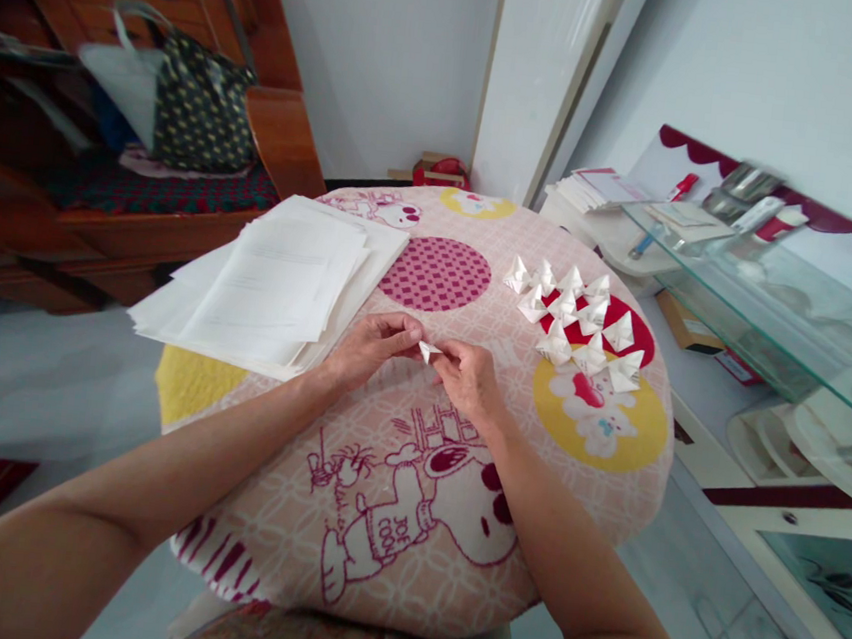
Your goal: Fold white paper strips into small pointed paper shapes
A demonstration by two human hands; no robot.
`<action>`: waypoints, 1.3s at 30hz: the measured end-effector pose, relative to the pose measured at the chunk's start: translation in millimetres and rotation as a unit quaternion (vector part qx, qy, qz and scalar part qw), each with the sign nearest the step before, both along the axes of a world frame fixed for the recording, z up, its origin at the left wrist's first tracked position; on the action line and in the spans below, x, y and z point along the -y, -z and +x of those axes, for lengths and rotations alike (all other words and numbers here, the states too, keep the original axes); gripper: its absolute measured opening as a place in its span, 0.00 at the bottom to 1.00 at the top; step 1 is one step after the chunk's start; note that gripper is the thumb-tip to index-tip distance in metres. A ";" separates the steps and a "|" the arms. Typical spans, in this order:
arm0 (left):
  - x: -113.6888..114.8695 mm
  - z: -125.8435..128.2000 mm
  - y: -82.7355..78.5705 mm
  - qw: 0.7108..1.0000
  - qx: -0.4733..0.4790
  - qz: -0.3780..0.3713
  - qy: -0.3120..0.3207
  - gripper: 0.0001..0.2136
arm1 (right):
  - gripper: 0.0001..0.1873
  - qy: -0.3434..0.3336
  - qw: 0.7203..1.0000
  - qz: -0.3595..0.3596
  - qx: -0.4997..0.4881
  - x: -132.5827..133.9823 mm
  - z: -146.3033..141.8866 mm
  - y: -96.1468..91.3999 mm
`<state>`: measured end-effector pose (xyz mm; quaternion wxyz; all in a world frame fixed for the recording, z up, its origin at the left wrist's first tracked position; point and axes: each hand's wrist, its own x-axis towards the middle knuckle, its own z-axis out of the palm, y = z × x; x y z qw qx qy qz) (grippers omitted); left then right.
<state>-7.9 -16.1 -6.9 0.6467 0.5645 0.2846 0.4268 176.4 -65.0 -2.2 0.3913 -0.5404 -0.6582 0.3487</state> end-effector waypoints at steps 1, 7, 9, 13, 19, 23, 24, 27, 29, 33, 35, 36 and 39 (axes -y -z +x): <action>-0.2 -0.1 0.1 1.000 -0.003 -0.001 -0.003 0.18 | 0.14 0.002 1.000 0.021 0.017 -0.1 0.0 0.8; -2.8 -1.4 0.2 0.999 -0.014 -0.052 0.010 0.13 | 0.12 0.005 0.983 0.142 0.120 1.5 -1.2 -1.4; -3.2 -1.7 -0.3 0.997 -0.014 -0.068 0.019 0.12 | 0.12 0.004 0.980 0.154 0.129 2.0 -0.9 -2.3; -3.5 -2.2 -0.8 0.995 -0.022 -0.084 0.045 0.14 | 0.11 0.003 0.977 0.167 0.135 2.1 0.5 -3.1; -4.9 -4.5 1.0 0.994 -0.058 -0.072 0.053 0.12 | 0.12 -0.006 0.992 0.090 0.084 2.0 2.6 -5.1; -4.7 -6.3 1.1 0.993 -0.091 -0.063 0.048 0.10 | 0.13 -0.016 0.999 -0.052 -0.001 2.3 3.7 -4.7; -4.5 -6.5 0.7 0.992 -0.097 -0.062 0.047 0.09 | 0.14 -0.017 0.997 -0.077 -0.024 2.2 4.0 -4.6; -4.1 -6.7 -1.2 0.992 -0.103 -0.061 0.045 0.08 | 0.12 -0.033 0.987 -0.129 -0.086 1.7 5.3 -5.5; -4.1 -6.8 -2.6 0.992 -0.104 -0.058 0.047 0.08 | 0.11 -0.059 0.979 -0.158 -0.117 1.4 6.8 -7.5; -4.1 -7.0 -3.9 0.992 -0.115 -0.044 0.040 0.07 | 0.15 -0.099 0.953 -0.212 -0.194 1.0 9.7 -11.7; -3.6 -6.8 -4.1 0.991 -0.122 -0.038 0.035 0.06 | 0.20 -0.094 0.943 -0.223 -0.226 1.1 9.6 -11.8; -3.2 -6.6 -4.1 0.991 -0.127 -0.034 0.034 0.06 | 0.21 -0.087 0.942 -0.226 -0.233 1.3 9.0 -11.4; -1.7 -5.5 -3.7 0.988 -0.147 -0.019 0.037 0.05 | 0.23 -0.064 0.946 -0.232 -0.217 2.2 5.1 -9.1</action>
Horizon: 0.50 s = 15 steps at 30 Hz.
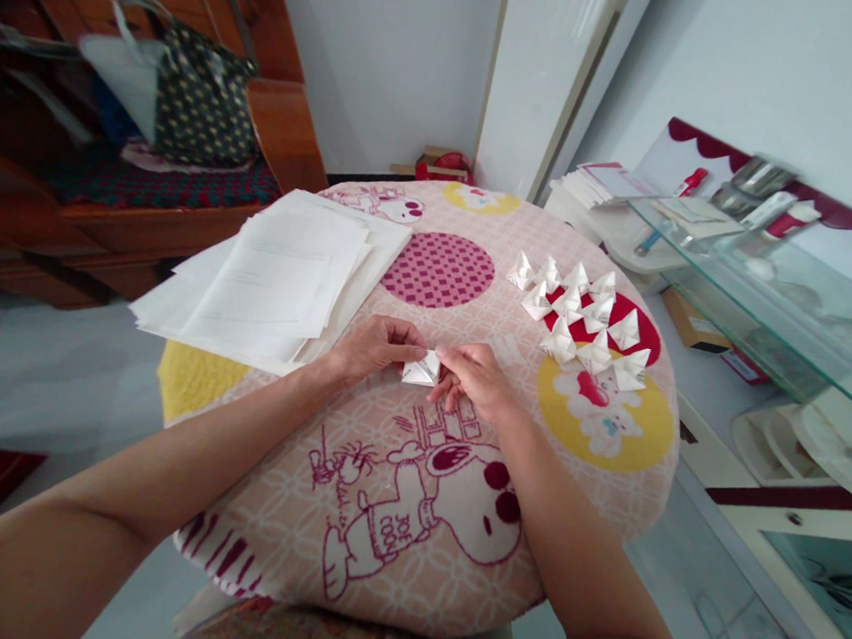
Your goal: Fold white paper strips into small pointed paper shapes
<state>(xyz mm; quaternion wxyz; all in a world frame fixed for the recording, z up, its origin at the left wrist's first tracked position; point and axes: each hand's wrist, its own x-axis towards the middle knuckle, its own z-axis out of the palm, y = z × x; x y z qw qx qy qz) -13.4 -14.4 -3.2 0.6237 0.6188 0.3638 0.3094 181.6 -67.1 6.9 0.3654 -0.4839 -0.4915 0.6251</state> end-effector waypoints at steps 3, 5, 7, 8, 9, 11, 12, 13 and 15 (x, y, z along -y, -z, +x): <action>1.3 1.5 1.2 1.000 -0.017 0.016 0.011 0.05 | 0.20 0.018 0.999 0.015 0.042 1.7 -4.5 1.1; 1.8 2.3 2.0 1.000 -0.019 0.021 0.012 0.05 | 0.20 0.030 0.997 0.037 0.062 2.7 -6.0 0.8; 1.9 2.4 2.2 1.000 -0.017 0.025 0.009 0.05 | 0.20 0.027 0.997 0.044 0.063 3.3 -5.8 0.1; 1.9 2.1 2.1 0.999 -0.016 0.027 0.006 0.05 | 0.20 0.019 0.998 0.036 0.055 3.4 -5.2 -0.3; 1.8 1.7 1.8 0.999 -0.017 0.031 0.002 0.06 | 0.20 0.009 0.999 0.023 0.044 3.4 -4.3 -0.6; 1.4 0.6 1.3 0.999 -0.021 0.043 -0.003 0.06 | 0.19 -0.019 0.999 -0.015 0.023 3.3 -2.2 -0.9; 1.3 0.0 1.2 0.998 -0.024 0.053 -0.006 0.07 | 0.19 -0.032 0.999 -0.034 0.016 3.2 -1.2 -0.9; 1.1 -0.6 1.3 0.997 -0.027 0.065 -0.007 0.07 | 0.19 -0.044 0.998 -0.049 0.012 3.2 -0.2 -0.8; 1.1 -1.2 1.9 0.995 -0.037 0.095 -0.009 0.07 | 0.17 -0.060 0.996 -0.071 0.008 3.1 1.4 -0.1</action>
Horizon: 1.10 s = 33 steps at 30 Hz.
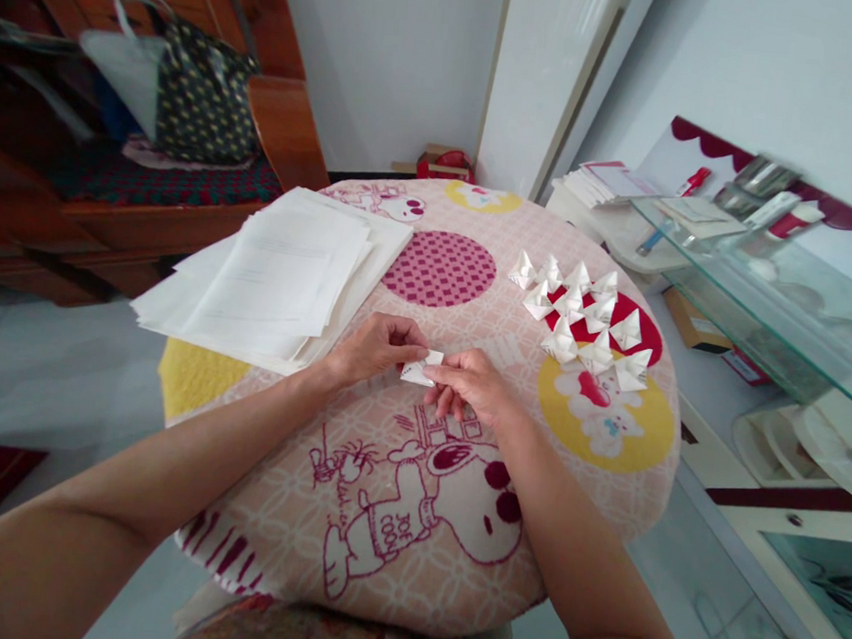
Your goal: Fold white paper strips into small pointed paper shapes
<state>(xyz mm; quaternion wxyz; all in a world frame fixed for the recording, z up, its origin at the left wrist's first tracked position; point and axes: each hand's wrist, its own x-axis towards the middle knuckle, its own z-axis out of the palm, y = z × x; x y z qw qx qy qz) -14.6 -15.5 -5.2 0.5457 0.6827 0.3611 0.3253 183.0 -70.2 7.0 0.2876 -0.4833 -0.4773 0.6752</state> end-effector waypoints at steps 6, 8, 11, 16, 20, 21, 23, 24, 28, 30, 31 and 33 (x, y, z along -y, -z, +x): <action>2.1 0.8 1.0 0.998 -0.028 0.046 -0.013 0.05 | 0.14 -0.002 1.000 -0.016 -0.010 -0.8 1.8 4.1; 2.4 1.1 0.1 0.999 -0.022 0.036 -0.011 0.05 | 0.15 0.007 1.000 -0.009 -0.007 -0.7 1.3 4.7; 1.1 1.1 -1.1 1.000 0.018 -0.012 -0.002 0.08 | 0.15 0.034 0.999 0.008 0.000 0.2 -0.4 3.0; -3.3 0.0 -1.6 0.985 0.118 -0.129 0.014 0.24 | 0.16 0.095 0.994 0.047 0.000 0.9 -3.1 -2.8; -3.5 -1.2 -3.4 0.987 0.068 -0.139 0.043 0.18 | 0.17 0.112 0.992 0.065 -0.003 0.0 -3.8 -3.3; -2.9 -1.3 -4.5 0.990 0.050 -0.127 0.044 0.16 | 0.17 0.113 0.991 0.066 -0.004 -0.2 -4.0 -2.9; -1.0 -1.4 -7.3 0.996 0.014 -0.083 0.035 0.13 | 0.17 0.115 0.991 0.067 -0.009 -0.4 -4.5 -1.7; 0.3 -1.3 -8.9 0.998 -0.007 -0.052 0.026 0.13 | 0.16 0.115 0.991 0.067 -0.011 -0.4 -4.8 -1.2; 7.0 0.9 -14.9 0.990 -0.100 0.099 -0.031 0.14 | 0.17 0.115 0.991 0.068 -0.022 -0.5 -5.4 -0.3; 9.4 2.6 -15.5 0.981 -0.121 0.145 -0.049 0.15 | 0.17 0.113 0.991 0.069 -0.026 -0.6 -5.0 -0.7; 9.9 3.3 -15.0 0.980 -0.118 0.152 -0.047 0.16 | 0.18 0.112 0.991 0.071 -0.028 -0.5 -4.9 -1.1; 9.1 4.2 -12.7 0.985 -0.093 0.142 -0.032 0.18 | 0.18 0.107 0.991 0.071 -0.034 -0.3 -4.9 -1.8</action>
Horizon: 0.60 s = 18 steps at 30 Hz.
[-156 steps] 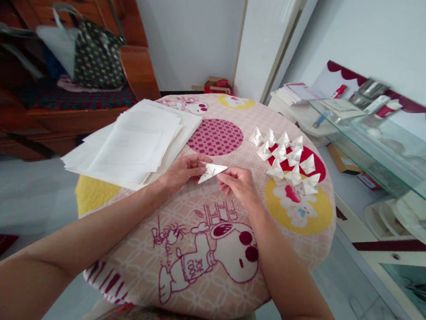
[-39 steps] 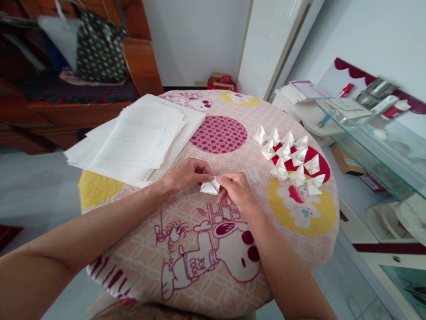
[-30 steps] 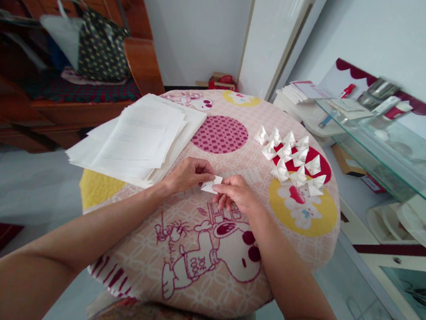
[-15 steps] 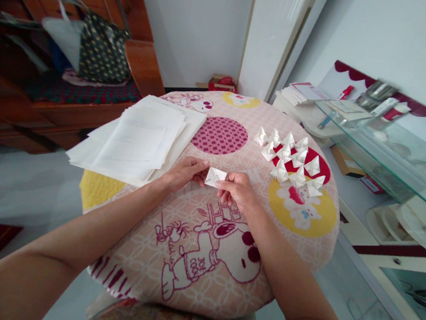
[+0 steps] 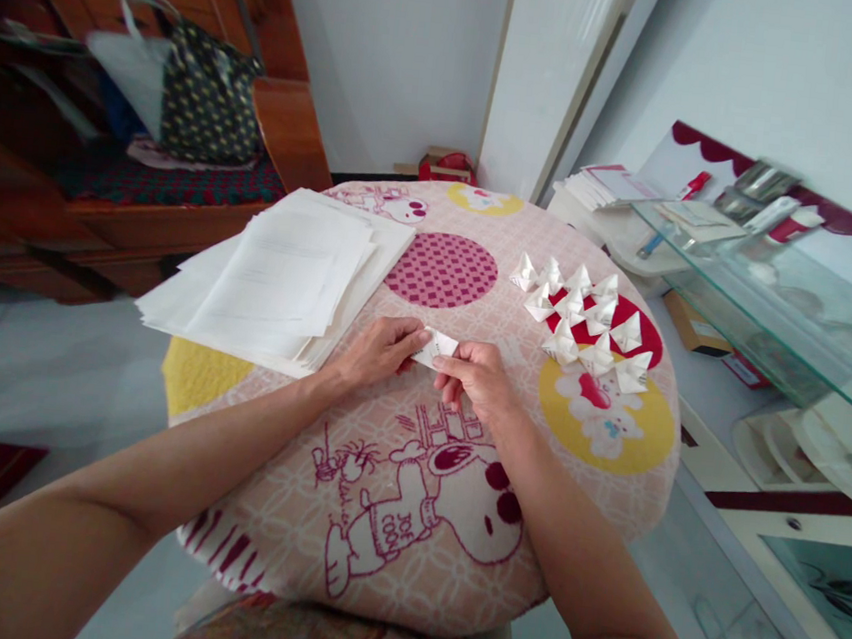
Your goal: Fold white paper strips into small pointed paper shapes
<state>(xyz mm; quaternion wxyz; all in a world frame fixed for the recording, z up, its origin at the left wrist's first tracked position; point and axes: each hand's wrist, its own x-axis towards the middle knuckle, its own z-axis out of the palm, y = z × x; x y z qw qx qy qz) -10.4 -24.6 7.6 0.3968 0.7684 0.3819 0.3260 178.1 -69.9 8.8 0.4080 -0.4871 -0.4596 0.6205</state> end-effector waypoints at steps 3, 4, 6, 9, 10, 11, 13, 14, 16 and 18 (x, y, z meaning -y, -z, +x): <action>-4.0 -0.3 4.2 0.998 0.046 -0.023 0.031 0.21 | 0.18 -0.015 1.000 -0.003 -0.007 1.0 -1.2 -0.1; -5.4 -0.6 5.1 0.997 0.056 -0.024 0.038 0.22 | 0.18 -0.021 1.000 -0.005 -0.009 1.4 -1.8 0.2; -7.4 -1.3 5.8 0.996 0.071 -0.023 0.045 0.22 | 0.18 -0.028 0.999 -0.007 -0.014 2.2 -3.0 0.8; -7.5 -2.1 4.4 0.995 0.086 -0.026 0.048 0.22 | 0.18 -0.035 0.999 -0.011 -0.020 2.9 -4.0 1.1; -7.1 -2.2 3.8 0.994 0.089 -0.029 0.047 0.22 | 0.18 -0.038 0.999 -0.012 -0.022 2.9 -4.0 0.8; -6.6 -2.3 3.3 0.994 0.091 -0.034 0.047 0.22 | 0.18 -0.041 0.999 -0.014 -0.024 2.8 -3.8 0.4; -6.1 -2.3 3.1 0.993 0.098 -0.046 0.048 0.22 | 0.19 -0.046 0.998 -0.016 -0.027 2.5 -3.0 -0.3; -6.1 -2.3 3.4 0.992 0.101 -0.055 0.052 0.22 | 0.19 -0.050 0.998 -0.016 -0.028 2.4 -2.5 -0.4; -6.9 -2.4 4.8 0.990 0.100 -0.075 0.064 0.21 | 0.18 -0.061 0.998 -0.015 -0.025 2.5 -1.6 0.0; -7.9 -2.3 6.7 0.989 0.097 -0.090 0.071 0.21 | 0.18 -0.075 0.997 -0.014 -0.021 2.8 -1.0 1.1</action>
